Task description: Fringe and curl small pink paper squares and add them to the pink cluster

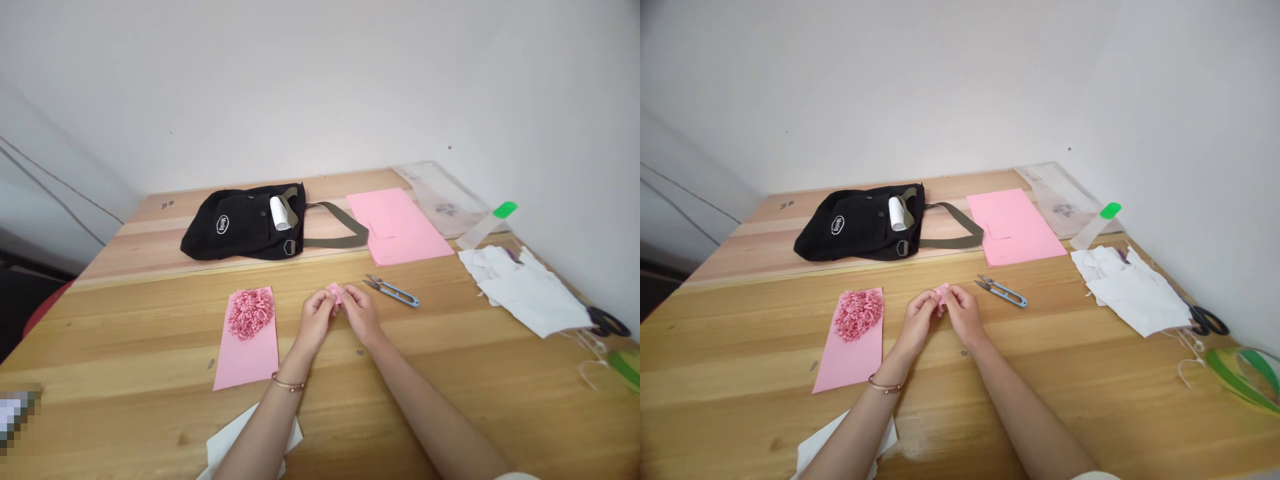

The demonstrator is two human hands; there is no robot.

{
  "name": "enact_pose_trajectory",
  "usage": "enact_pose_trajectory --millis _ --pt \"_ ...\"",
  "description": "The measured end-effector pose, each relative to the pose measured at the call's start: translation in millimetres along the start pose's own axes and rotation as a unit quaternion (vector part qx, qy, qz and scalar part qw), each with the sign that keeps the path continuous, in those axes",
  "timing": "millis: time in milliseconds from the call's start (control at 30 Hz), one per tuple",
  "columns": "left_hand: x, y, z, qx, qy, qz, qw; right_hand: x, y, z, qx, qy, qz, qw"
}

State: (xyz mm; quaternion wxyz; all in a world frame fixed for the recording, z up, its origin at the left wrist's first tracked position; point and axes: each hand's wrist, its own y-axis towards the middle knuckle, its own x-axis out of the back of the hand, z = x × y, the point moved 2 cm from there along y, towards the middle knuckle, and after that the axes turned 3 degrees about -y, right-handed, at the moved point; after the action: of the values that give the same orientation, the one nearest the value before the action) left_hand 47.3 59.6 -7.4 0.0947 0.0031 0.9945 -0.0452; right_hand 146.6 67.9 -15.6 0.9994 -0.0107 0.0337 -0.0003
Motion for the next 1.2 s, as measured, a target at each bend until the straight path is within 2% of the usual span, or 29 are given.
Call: enact_pose_trajectory --millis 200,467,600,767,933,1100,1200 --pt "0.0 0.5 0.3 -0.002 0.003 0.000 1.000 -0.6 0.5 -2.5 0.007 0.022 0.006 1.000" --pt "-0.4 -0.4 -0.8 -0.010 -0.010 0.005 1.000 0.1 0.4 -0.8 0.020 -0.020 0.009 1.000" --pt "-0.3 -0.6 -0.8 0.002 0.000 0.005 1.000 1.6 1.3 -4.2 -0.009 0.010 -0.025 1.000" --pt "-0.1 -0.6 -0.7 -0.005 -0.003 0.003 1.000 -0.2 0.5 -0.1 0.013 -0.021 -0.001 1.000" --pt "0.3 -0.4 -0.4 -0.003 0.006 0.004 1.000 2.5 0.7 -2.9 -0.004 -0.005 -0.047 0.999" --pt "0.9 -1.2 -1.2 -0.005 0.023 0.001 1.000 1.8 1.0 -1.1 0.011 -0.032 -0.023 0.999" --pt "0.8 -1.1 -1.1 -0.003 0.016 0.004 1.000 2.3 0.7 -0.7 0.004 -0.023 -0.037 0.999"
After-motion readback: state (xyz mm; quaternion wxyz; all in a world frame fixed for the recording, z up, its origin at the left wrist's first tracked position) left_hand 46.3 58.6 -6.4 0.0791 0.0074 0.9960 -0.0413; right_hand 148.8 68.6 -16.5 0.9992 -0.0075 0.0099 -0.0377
